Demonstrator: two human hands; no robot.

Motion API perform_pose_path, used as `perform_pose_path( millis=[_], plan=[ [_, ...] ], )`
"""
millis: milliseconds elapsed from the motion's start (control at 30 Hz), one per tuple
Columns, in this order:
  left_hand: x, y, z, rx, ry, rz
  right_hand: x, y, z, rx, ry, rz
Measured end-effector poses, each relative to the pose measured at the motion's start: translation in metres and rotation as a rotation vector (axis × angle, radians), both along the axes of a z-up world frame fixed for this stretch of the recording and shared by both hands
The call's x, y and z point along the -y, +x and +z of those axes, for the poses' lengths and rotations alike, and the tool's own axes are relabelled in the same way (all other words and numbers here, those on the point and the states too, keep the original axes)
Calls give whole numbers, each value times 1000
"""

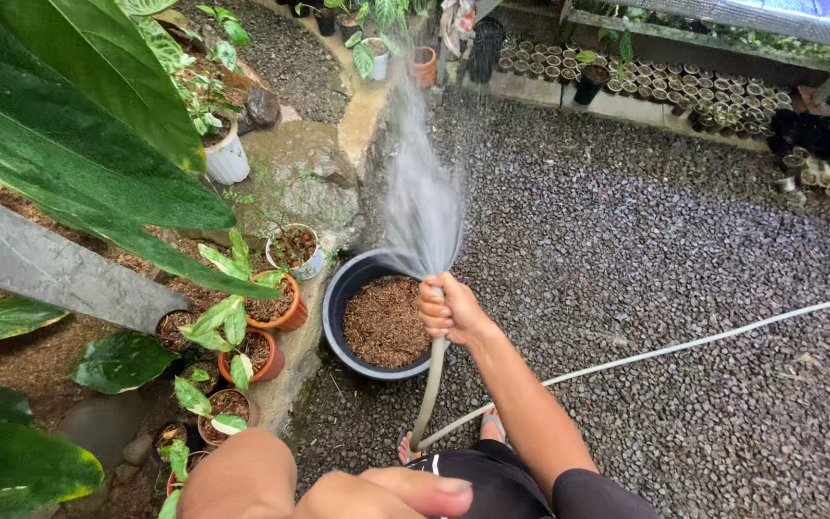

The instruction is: The person uses a hose to water various potted plants and a large container filled with soil in a greenhouse. They systematically move the hose to cover different areas, ensuring the plants and soil receive water.

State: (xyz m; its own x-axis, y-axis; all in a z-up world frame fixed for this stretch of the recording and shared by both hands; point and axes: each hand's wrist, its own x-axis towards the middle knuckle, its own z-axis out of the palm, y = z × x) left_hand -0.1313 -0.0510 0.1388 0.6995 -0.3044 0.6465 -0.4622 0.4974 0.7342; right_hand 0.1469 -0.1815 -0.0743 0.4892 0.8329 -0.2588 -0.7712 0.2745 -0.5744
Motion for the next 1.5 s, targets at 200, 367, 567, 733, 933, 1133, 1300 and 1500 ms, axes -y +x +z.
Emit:
perform_pose_path(
  millis=[200, 367, 567, 733, 933, 1133, 1300, 1500],
  plan=[
    [-15, 4, -1, 208, -68, 58, 0, 3, 2, 12, 22, -9],
    [-15, 24, 38, 462, -175, 369, 2, 4, 1, 9, 42, -2],
    [1, 95, -70, 97, -351, 975, -4, 4, 3, 13, 25, -1],
    [17, 127, -267, -598, 162, 1021, 1, 14, 8, 26, 81, 1],
    [40, 105, -371, -978, 152, 363, -13, 8, 4, 29, 34, 36],
    [56, 99, -388, -1219, 138, 425, -8, 12, 0, 34, 128, 32],
    [60, 102, -400, -1183, 160, 528, -9, 8, 2, 42, 57, 32],
    [59, 102, -400, -1120, 190, 551, -6, 7, 6, 20, 50, 13]
  ],
)
